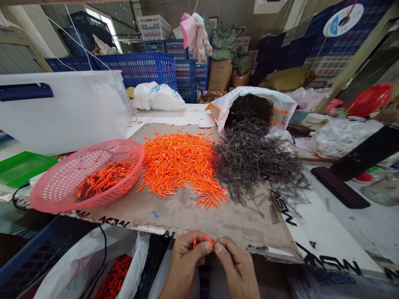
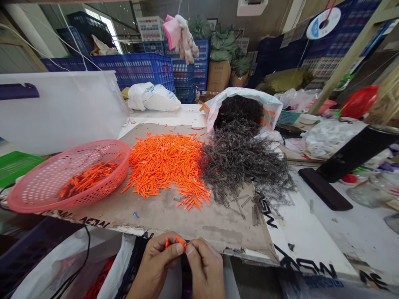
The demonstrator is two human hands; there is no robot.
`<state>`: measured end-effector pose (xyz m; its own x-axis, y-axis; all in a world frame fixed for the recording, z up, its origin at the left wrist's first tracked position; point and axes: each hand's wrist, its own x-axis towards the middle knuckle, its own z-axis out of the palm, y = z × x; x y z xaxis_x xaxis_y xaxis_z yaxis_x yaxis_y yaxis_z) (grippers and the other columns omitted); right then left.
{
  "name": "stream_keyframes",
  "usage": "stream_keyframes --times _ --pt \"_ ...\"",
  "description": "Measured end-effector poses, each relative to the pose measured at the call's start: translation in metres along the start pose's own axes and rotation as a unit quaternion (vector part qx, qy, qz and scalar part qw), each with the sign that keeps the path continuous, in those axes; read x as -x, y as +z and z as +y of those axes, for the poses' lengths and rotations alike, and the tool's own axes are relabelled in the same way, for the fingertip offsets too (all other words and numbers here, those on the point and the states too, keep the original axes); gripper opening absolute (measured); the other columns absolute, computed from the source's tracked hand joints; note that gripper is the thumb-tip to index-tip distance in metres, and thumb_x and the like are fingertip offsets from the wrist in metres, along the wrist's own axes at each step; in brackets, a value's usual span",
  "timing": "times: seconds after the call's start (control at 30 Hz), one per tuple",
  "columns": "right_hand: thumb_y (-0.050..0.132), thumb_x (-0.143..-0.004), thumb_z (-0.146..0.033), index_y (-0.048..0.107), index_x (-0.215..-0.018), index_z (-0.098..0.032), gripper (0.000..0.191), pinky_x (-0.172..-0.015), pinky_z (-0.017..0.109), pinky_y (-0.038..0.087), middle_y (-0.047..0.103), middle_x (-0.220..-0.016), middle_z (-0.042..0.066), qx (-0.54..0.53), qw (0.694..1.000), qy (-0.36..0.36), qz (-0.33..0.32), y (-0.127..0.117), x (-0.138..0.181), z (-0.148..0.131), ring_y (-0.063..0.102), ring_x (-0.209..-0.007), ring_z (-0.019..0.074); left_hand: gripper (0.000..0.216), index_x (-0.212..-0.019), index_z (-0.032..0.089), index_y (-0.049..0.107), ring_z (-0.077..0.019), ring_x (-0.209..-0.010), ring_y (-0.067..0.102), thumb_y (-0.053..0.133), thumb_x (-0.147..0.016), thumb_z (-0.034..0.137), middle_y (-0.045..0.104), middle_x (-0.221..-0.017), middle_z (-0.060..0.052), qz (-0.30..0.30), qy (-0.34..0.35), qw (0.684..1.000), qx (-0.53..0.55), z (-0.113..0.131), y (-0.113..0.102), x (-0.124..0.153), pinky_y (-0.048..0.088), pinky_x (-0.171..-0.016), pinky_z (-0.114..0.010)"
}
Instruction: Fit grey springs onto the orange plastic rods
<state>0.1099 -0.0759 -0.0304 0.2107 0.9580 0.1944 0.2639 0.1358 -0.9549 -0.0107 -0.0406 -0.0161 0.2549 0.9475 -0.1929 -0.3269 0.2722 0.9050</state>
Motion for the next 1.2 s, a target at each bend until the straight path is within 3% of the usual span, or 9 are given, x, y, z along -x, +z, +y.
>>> stream_keyframes --times 0.1,0.27,0.4,0.63,0.77,0.93,1.07,1.2 --pt "0.051 -0.093 -0.041 0.060 -0.068 -0.019 0.034 -0.055 0.021 0.040 0.055 -0.061 -0.002 -0.026 1.000 0.012 0.000 -0.001 0.001 0.005 0.050 -0.058 0.0127 0.024 -0.060 0.014 0.067 -0.0073 -0.049 0.025 0.076 -0.068 0.035 0.039 -0.050 0.006 -0.003 -0.012 1.000 0.001 0.001 -0.001 0.001 0.019 -0.047 -0.022" --pt "0.051 -0.094 -0.037 0.066 -0.078 -0.020 0.028 -0.058 0.020 0.045 0.062 -0.069 0.000 -0.011 0.998 -0.040 -0.045 -0.009 -0.002 0.002 0.058 -0.063 0.0136 0.024 -0.058 0.015 0.065 -0.0067 -0.048 0.024 0.078 -0.065 0.033 0.040 -0.049 0.006 0.008 -0.035 0.999 0.015 0.008 -0.001 0.001 0.019 -0.046 -0.021" --pt "0.051 -0.094 -0.030 0.065 -0.079 -0.022 0.022 -0.060 0.023 0.045 0.062 -0.070 0.001 0.039 0.992 -0.118 0.002 -0.010 -0.003 -0.004 0.059 -0.064 0.0137 0.021 -0.059 0.014 0.067 -0.0077 -0.048 0.029 0.076 -0.066 0.032 0.043 -0.051 0.005 0.003 -0.012 0.999 -0.034 0.011 -0.002 0.001 0.021 -0.047 -0.022" --pt "0.052 -0.092 -0.013 0.065 -0.099 -0.022 0.018 -0.068 0.029 0.050 0.066 -0.082 0.006 0.107 0.964 -0.240 0.051 -0.006 0.003 0.006 0.060 -0.074 0.0174 0.021 -0.060 0.016 0.066 -0.0108 -0.051 0.036 0.069 -0.073 0.032 0.047 -0.053 0.003 0.008 0.039 0.990 -0.137 0.010 -0.004 0.002 0.027 -0.050 -0.023" --pt "0.053 -0.091 -0.011 0.064 -0.101 -0.021 0.019 -0.070 0.030 0.052 0.065 -0.084 0.006 0.125 0.957 -0.256 0.055 -0.009 0.003 0.010 0.062 -0.076 0.0181 0.019 -0.061 0.018 0.068 -0.0140 -0.055 0.045 0.066 -0.077 0.028 0.055 -0.056 0.000 0.017 0.093 0.970 -0.224 0.011 -0.003 0.003 0.033 -0.056 -0.024" --pt "0.053 -0.091 -0.009 0.064 -0.106 -0.021 0.022 -0.068 0.030 0.052 0.065 -0.086 0.007 0.152 0.944 -0.292 0.021 -0.018 -0.001 0.009 0.061 -0.076 0.0183 0.018 -0.071 0.019 0.072 -0.0179 -0.062 0.056 0.061 -0.085 0.024 0.066 -0.065 -0.005 -0.007 0.196 0.912 -0.361 0.019 -0.002 0.010 0.037 -0.061 -0.026" --pt "0.051 -0.092 -0.011 0.063 -0.101 -0.023 0.018 -0.068 0.028 0.050 0.064 -0.085 0.005 0.125 0.957 -0.258 -0.038 -0.025 -0.005 0.002 0.060 -0.076 0.0169 0.019 -0.072 0.019 0.073 -0.0186 -0.064 0.056 0.060 -0.085 0.023 0.065 -0.065 -0.005 -0.041 0.199 0.900 -0.385 0.027 -0.003 0.011 0.036 -0.062 -0.027" --pt "0.048 -0.095 -0.021 0.061 -0.085 -0.023 0.016 -0.061 0.023 0.044 0.059 -0.075 0.000 0.059 0.982 -0.153 -0.094 -0.029 -0.009 -0.004 0.056 -0.067 0.0135 0.020 -0.062 0.018 0.071 -0.0141 -0.055 0.045 0.066 -0.078 0.028 0.055 -0.055 -0.001 -0.042 0.106 0.959 -0.258 0.028 -0.004 0.005 0.031 -0.055 -0.025"
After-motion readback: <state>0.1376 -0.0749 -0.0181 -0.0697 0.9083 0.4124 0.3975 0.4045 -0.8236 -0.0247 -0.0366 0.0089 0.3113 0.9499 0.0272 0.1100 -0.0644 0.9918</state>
